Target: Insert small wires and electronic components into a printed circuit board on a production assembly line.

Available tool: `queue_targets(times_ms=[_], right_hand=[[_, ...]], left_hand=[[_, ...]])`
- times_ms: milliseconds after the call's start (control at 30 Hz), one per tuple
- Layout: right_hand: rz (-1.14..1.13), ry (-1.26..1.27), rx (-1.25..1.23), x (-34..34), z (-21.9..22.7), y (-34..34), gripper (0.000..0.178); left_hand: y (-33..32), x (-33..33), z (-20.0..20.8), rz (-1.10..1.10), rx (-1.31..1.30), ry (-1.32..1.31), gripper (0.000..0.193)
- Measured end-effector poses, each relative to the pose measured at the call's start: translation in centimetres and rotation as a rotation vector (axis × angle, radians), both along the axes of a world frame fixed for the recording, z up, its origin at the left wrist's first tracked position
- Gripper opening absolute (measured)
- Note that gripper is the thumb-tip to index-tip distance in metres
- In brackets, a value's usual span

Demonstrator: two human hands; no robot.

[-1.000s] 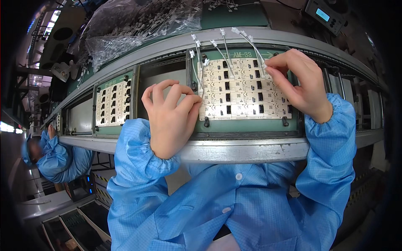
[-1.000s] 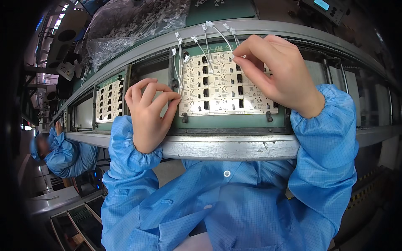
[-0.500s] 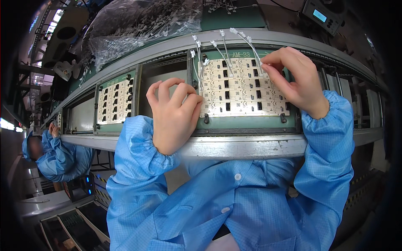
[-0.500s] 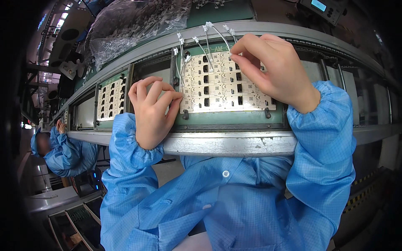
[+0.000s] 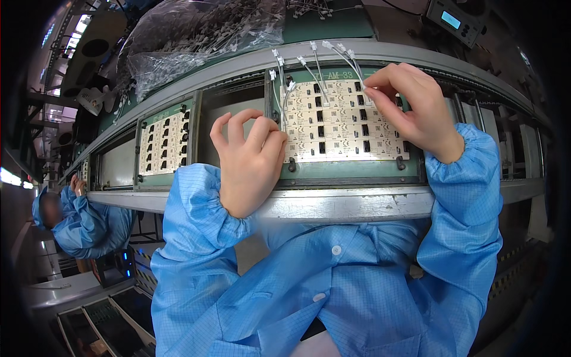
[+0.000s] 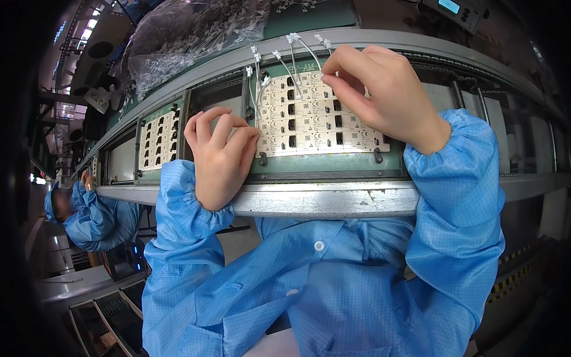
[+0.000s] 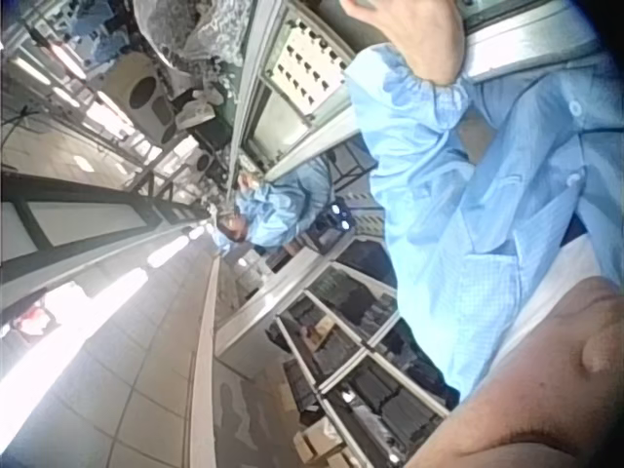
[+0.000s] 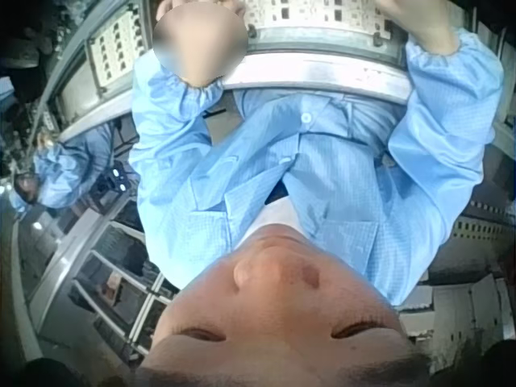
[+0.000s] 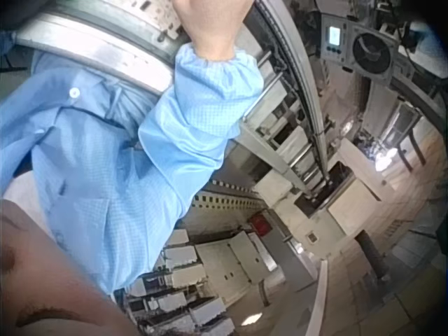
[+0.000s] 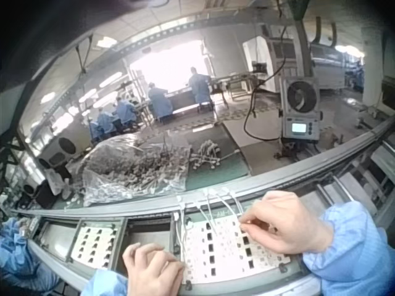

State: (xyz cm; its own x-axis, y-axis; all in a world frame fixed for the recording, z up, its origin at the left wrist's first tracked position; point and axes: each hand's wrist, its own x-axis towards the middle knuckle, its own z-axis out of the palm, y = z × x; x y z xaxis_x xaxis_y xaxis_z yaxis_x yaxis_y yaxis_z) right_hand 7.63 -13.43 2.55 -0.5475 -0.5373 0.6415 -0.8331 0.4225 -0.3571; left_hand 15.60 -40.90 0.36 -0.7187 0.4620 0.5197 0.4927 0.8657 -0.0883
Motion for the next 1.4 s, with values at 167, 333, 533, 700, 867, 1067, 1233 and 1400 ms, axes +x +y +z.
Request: queue_targets(times_ms=[167,333,533,700,867,1067,1233,1400], right_hand=[[0.001,0.016,0.017,-0.1,0.0,0.1,0.008],[0.009,0.016,0.013,-0.1,0.1,0.0,0.008],[0.015,0.015,0.000,0.2,0.0,-0.4,0.009],[-0.100,0.015,-0.014,0.7,-0.4,-2.1,0.006],[-0.142,0.033,0.051,1.2,-1.2,-2.8,0.009],[-0.041,-0.139,0.078,0.7,-1.9,-3.3,0.008],[0.057,-0.241,0.134,0.7,-2.4,-3.9,0.007],[0.011,-0.207,0.201,0.5,-2.6,-4.0,0.006]], left_hand=[[0.0,-0.4,0.1,-0.026,-0.002,-0.011,0.011],[0.4,-0.1,0.4,-0.024,-0.050,-0.036,0.012],[0.2,0.5,2.1,-0.072,-0.020,-0.237,0.021],[-1.6,-6.7,4.3,-0.126,-0.082,-0.311,0.024],[1.0,-21.6,1.7,0.133,0.034,-0.215,0.022],[2.0,-29.0,-2.6,0.249,-0.025,-0.070,0.022],[2.4,-31.2,-2.8,0.281,0.121,-0.029,0.019],[2.1,-27.1,1.6,0.045,0.620,-0.173,0.016]])
